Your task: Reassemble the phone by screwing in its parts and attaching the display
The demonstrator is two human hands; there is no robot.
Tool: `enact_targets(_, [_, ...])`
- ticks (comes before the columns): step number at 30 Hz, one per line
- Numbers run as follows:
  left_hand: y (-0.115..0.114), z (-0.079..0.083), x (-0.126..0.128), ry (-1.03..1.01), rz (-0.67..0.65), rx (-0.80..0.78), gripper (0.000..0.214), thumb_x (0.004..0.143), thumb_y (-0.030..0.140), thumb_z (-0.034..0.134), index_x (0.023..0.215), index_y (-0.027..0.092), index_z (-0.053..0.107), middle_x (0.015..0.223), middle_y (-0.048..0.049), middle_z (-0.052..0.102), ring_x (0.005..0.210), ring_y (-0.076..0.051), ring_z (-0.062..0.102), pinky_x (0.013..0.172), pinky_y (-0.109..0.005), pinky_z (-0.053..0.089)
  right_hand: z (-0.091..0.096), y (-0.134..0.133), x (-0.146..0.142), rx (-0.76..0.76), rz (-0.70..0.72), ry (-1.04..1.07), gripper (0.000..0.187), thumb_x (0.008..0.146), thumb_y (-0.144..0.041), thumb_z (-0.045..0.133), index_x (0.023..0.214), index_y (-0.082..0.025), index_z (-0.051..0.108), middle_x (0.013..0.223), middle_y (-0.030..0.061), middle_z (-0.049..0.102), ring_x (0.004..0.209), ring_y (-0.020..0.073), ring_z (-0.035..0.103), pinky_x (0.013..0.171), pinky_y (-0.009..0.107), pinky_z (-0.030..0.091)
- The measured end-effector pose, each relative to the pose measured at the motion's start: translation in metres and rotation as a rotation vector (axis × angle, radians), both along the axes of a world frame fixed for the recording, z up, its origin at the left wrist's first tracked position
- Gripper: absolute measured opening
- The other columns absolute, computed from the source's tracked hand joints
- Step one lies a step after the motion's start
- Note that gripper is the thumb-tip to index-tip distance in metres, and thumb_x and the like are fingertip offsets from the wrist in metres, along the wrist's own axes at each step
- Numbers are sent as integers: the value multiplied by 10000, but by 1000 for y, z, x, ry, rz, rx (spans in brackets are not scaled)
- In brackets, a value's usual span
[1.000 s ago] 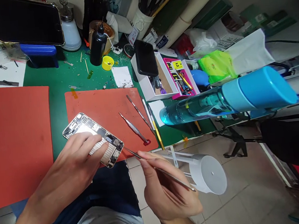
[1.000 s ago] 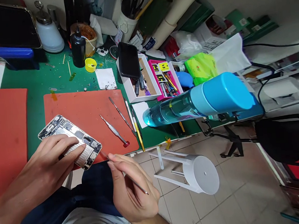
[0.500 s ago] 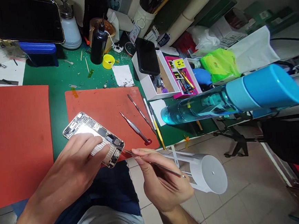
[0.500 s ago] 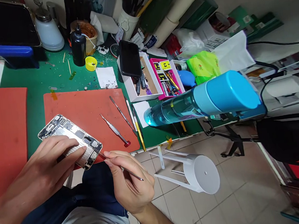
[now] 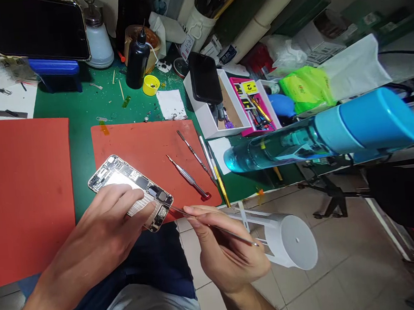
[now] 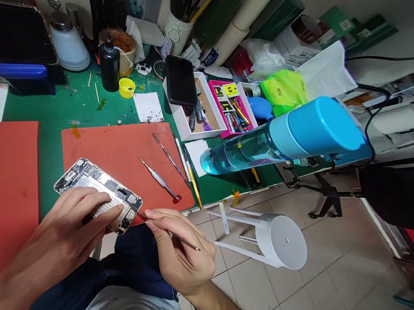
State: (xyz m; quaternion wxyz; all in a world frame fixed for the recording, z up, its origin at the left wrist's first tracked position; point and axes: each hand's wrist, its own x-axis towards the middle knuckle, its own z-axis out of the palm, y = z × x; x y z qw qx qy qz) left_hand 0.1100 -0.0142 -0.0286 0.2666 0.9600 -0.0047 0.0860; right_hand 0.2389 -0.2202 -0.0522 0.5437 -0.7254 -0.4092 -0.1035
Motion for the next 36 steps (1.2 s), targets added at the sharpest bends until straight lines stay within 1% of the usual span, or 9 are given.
enact_targets(8, [-1, 4, 2, 5, 9, 8, 327, 1109, 105, 464, 1352, 260, 620, 1212, -71, 671, 1120, -260, 585, 947, -445, 463, 0, 1, -1, 3, 14, 5, 388, 877, 84, 767, 1144, -197, 761, 1025, 55, 864, 897, 233, 858, 802, 396, 753])
enact_targets(15, [-1, 0, 2, 10, 5, 8, 312, 1103, 110, 490, 1343, 256, 624, 1236, -70, 665, 1134, -263, 585, 967, -449, 464, 1, 1, -1, 5, -3, 0, 376, 882, 77, 769, 1134, -202, 763, 996, 55, 863, 875, 235, 856, 781, 404, 752])
enact_targets(20, [-1, 3, 2, 34, 8, 4, 320, 1109, 105, 467, 1352, 250, 616, 1213, -67, 668, 1108, -259, 586, 948, -447, 467, 1, 0, -1, 16, 12, 0, 401, 871, 97, 756, 1147, -194, 763, 1007, 59, 862, 892, 242, 858, 776, 404, 753])
enact_targets(23, [-1, 4, 2, 32, 12, 16, 330, 1100, 101, 482, 1353, 259, 622, 1216, -66, 672, 1114, -261, 597, 946, -446, 471, 1, 1, -1, 24, 9, 0, 384, 883, 82, 752, 1144, -199, 765, 1002, 56, 865, 880, 247, 860, 766, 407, 754])
enact_targets(31, [-1, 0, 2, 1, 8, 36, 352, 1098, 99, 481, 1383, 255, 616, 1255, -78, 674, 1157, -272, 586, 980, -461, 464, 0, 0, -1, 14, 11, -9, 389, 884, 79, 751, 1142, -212, 760, 1002, 53, 863, 887, 253, 860, 765, 421, 758])
enact_targets(36, [-1, 2, 2, 28, 7, 38, 357, 1105, 108, 477, 1410, 252, 596, 1264, -76, 666, 1143, -275, 582, 971, -467, 462, -1, 1, -1, 19, 12, -26, 402, 875, 98, 748, 1140, -204, 757, 999, 52, 860, 893, 246, 858, 769, 414, 758])
